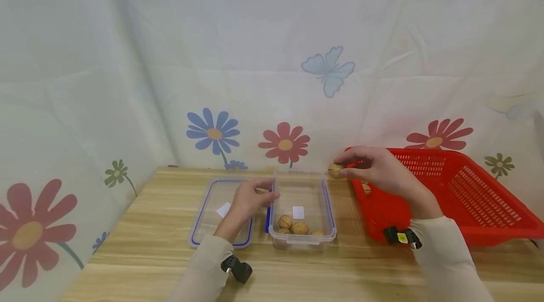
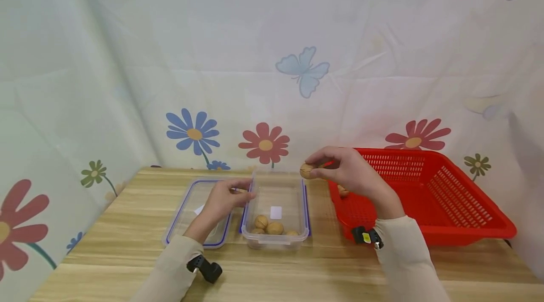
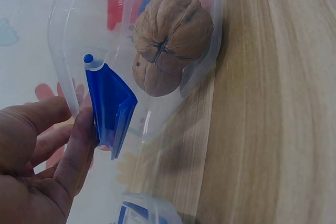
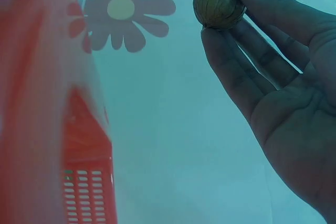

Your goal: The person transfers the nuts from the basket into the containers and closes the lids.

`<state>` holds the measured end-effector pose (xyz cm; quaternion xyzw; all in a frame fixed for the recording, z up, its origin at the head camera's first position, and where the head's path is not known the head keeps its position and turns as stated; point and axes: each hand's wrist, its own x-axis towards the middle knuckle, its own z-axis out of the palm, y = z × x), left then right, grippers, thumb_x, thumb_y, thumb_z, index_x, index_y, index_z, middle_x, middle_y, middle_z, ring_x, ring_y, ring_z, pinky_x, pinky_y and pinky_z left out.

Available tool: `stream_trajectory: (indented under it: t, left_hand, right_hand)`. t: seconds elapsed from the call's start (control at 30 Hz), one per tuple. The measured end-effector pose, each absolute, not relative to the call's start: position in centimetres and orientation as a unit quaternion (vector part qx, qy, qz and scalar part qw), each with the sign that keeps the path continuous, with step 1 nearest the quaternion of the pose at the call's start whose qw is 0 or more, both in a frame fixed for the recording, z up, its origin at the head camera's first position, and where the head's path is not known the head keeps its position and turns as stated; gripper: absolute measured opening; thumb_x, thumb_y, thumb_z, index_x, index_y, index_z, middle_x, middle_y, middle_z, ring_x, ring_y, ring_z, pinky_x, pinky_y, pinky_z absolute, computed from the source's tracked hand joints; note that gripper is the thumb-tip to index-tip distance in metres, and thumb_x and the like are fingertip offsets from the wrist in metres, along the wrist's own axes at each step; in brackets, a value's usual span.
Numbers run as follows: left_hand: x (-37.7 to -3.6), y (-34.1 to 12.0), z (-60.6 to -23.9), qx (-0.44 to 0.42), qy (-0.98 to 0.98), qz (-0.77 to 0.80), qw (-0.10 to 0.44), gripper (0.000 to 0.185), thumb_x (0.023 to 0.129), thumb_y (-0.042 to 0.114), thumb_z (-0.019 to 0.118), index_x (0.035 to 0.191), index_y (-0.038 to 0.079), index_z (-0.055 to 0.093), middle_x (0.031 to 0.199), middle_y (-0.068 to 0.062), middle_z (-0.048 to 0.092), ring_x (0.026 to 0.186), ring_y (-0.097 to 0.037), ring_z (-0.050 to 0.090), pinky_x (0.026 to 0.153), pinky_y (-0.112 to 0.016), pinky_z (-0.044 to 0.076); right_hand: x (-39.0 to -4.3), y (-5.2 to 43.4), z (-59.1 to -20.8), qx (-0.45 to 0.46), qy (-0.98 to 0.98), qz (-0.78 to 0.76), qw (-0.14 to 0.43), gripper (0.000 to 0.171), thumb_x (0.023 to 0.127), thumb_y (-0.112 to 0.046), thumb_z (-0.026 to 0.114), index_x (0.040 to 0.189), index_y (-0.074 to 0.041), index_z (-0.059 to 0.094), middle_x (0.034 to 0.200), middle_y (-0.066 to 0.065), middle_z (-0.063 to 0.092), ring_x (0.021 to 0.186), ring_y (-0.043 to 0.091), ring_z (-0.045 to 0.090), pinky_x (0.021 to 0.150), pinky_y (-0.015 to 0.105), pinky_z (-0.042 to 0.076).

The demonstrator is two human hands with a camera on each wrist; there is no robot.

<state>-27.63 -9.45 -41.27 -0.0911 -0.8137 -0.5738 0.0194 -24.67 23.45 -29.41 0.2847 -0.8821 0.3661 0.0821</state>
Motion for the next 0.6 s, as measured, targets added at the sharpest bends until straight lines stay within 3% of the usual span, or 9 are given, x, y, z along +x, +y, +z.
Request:
stream_trajectory:
  t: [0.6]
  left_hand:
    - [-27.8, -9.4, -41.5, -0.088, -0.815, -0.572, 0.019, 0.045, 0.093, 0.011, 0.084, 0.135, 0.002, 0.072, 0.125, -0.018, 0.073, 0.086, -0.025, 0.078, 0.076, -0.041, 0.066]
  right_hand:
    - [-24.6, 21.0, -31.8, 0.303, -0.866, 0.396, 0.032, 0.026, 0.093, -0.012, 0.084, 0.119, -0.011, 0.079, 0.111, 0.0, 0.075, 0.1, 0.021, 0.072, 0.09, 0.028, 0.062]
